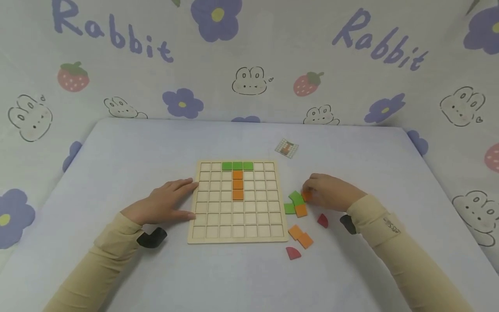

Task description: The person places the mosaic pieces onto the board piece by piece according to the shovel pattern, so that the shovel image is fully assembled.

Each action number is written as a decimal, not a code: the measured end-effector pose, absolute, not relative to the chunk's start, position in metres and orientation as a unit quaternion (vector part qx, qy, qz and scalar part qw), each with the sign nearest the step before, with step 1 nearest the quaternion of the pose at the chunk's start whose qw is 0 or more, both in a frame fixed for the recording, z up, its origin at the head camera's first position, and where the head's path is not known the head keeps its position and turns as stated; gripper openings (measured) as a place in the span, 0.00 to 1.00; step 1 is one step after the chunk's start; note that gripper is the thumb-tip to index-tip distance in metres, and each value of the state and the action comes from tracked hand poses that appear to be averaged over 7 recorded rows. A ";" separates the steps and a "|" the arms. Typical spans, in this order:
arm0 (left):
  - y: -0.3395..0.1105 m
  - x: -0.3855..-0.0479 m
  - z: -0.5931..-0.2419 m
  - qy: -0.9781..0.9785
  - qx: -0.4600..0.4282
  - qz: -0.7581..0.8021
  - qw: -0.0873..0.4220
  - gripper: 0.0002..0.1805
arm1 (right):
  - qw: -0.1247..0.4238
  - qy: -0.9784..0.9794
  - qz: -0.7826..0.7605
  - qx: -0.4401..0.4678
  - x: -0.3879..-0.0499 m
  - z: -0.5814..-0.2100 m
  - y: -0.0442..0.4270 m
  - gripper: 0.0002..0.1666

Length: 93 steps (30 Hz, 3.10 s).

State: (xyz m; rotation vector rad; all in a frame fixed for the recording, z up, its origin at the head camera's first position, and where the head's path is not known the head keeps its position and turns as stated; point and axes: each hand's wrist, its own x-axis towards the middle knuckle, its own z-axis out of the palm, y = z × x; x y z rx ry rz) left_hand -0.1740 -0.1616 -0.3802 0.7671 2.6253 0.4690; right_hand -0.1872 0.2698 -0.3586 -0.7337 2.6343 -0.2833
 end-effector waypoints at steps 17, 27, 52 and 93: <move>-0.162 -0.174 -0.378 0.930 0.271 0.164 0.189 0.43 | 0.162 0.942 -0.109 -0.275 -0.196 -0.350 0.267 0.17; -0.162 -0.174 -0.376 0.930 0.266 0.168 0.192 0.43 | 0.141 0.936 -0.127 -0.298 -0.201 -0.340 0.254 0.16; -0.160 -0.181 -0.369 0.929 0.246 0.174 0.218 0.44 | 0.138 0.900 -0.154 -0.383 -0.218 -0.332 0.166 0.13; -0.160 -0.178 -0.377 0.929 0.256 0.171 0.207 0.44 | 0.117 0.857 -0.063 -0.497 -0.200 -0.364 0.102 0.12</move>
